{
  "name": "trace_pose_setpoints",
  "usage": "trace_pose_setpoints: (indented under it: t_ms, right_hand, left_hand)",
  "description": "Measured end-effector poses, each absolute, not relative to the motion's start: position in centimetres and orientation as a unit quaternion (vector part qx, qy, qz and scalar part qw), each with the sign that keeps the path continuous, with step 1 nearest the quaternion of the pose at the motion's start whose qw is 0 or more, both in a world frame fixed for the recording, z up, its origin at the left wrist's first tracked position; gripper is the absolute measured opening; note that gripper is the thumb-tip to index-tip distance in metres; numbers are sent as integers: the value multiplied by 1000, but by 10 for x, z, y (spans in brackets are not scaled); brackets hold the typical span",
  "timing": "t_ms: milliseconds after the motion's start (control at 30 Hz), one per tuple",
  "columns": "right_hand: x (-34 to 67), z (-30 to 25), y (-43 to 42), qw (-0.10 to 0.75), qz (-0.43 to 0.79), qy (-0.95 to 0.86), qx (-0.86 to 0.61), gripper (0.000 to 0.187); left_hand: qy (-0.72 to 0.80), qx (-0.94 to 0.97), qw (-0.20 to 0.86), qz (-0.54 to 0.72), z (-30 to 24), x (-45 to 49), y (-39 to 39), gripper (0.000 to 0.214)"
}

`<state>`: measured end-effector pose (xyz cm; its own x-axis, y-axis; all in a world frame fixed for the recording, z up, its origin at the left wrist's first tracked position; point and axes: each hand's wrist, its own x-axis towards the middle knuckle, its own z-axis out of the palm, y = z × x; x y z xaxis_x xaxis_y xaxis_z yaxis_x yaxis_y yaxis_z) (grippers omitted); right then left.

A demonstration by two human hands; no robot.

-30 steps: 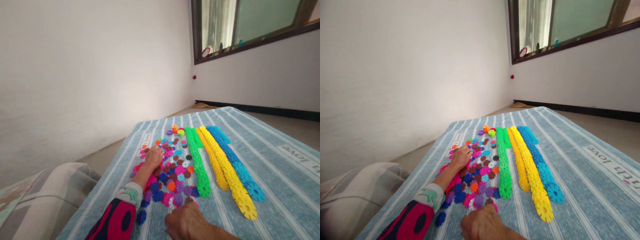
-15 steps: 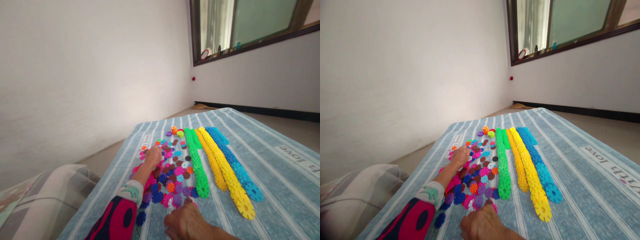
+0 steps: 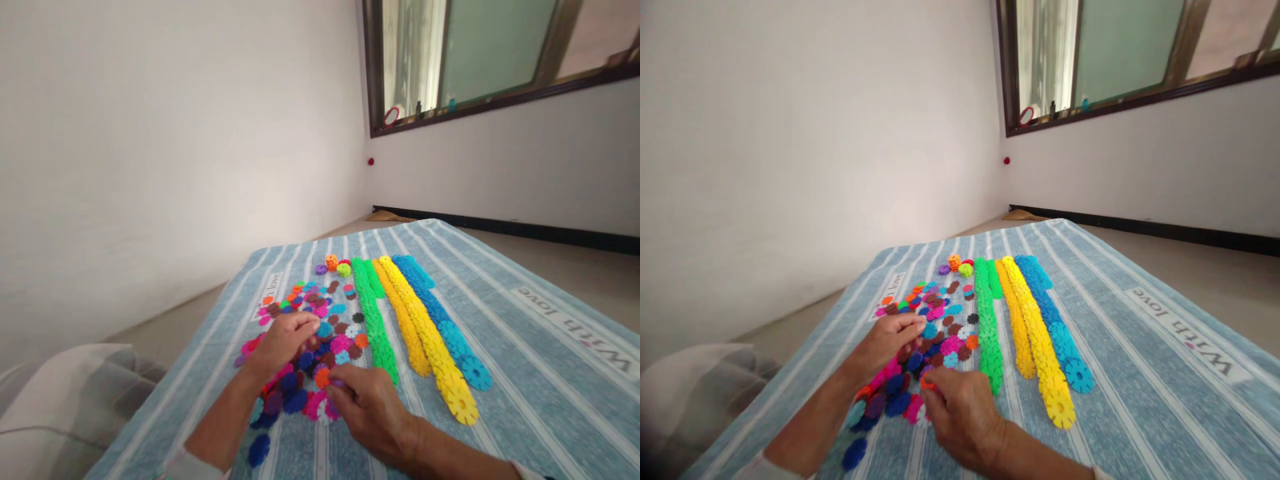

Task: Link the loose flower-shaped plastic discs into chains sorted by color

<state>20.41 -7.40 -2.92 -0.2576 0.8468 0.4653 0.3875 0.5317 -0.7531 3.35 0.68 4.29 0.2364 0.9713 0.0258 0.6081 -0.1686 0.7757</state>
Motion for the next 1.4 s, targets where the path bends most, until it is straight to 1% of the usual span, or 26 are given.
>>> trace_pose_setpoints:
  t_ms: [67, 167, 267, 400, 533, 633, 700, 767, 867, 933, 1067, 1167, 1233, 1400]
  right_hand:
    - [207, -24, -65, 475, 290, -701, -447, 13]
    - [211, -22, -53, 495, 320, -649, -480, 16]
    - [214, -19, -48, 506, 326, -628, -493, 7]
    - [217, -13, -48, 508, 323, -622, -500, 1]
    - [217, -16, -46, 522, 362, -617, -464, 12]
    - [217, -19, -45, 522, 414, -602, -440, 9]
    - [220, -16, -44, 508, 443, -594, -439, 6]
    - [226, -9, -43, 491, 437, -612, -439, 6]
    - [251, 8, -36, 442, 355, -675, -472, 6]
    - [280, 18, -24, 401, 257, -689, -546, 5]
    - [353, 21, 14, 379, 201, -635, -642, 8]
    - [399, 10, 40, 323, 205, -601, -702, 7]
    - [418, 1, 53, 282, 220, -586, -727, 12]
    - [433, -16, 73, 221, 255, -568, -751, 20]
  left_hand:
    - [529, 726, 351, 266, 47, 39, -6, 33]
    - [495, 744, 365, 262, 47, 45, -15, 33]
    - [489, 757, 335, 276, 42, 46, -16, 33]
    - [482, 770, 307, 283, 35, 47, -16, 31]
    - [474, 767, 310, 302, 30, 51, -17, 29]
    - [485, 754, 318, 307, 25, 54, -17, 29]
    - [490, 749, 324, 306, 22, 56, -18, 29]
    - [494, 744, 327, 309, 19, 57, -18, 30]
    - [507, 734, 324, 317, 16, 57, -18, 32]
    - [512, 729, 322, 319, 15, 56, -16, 32]
    - [512, 733, 319, 314, 10, 55, -14, 32]
    - [514, 742, 303, 305, 8, 57, -14, 30]
    - [514, 746, 296, 301, 8, 59, -15, 29]
    - [522, 738, 294, 310, 10, 61, -17, 28]
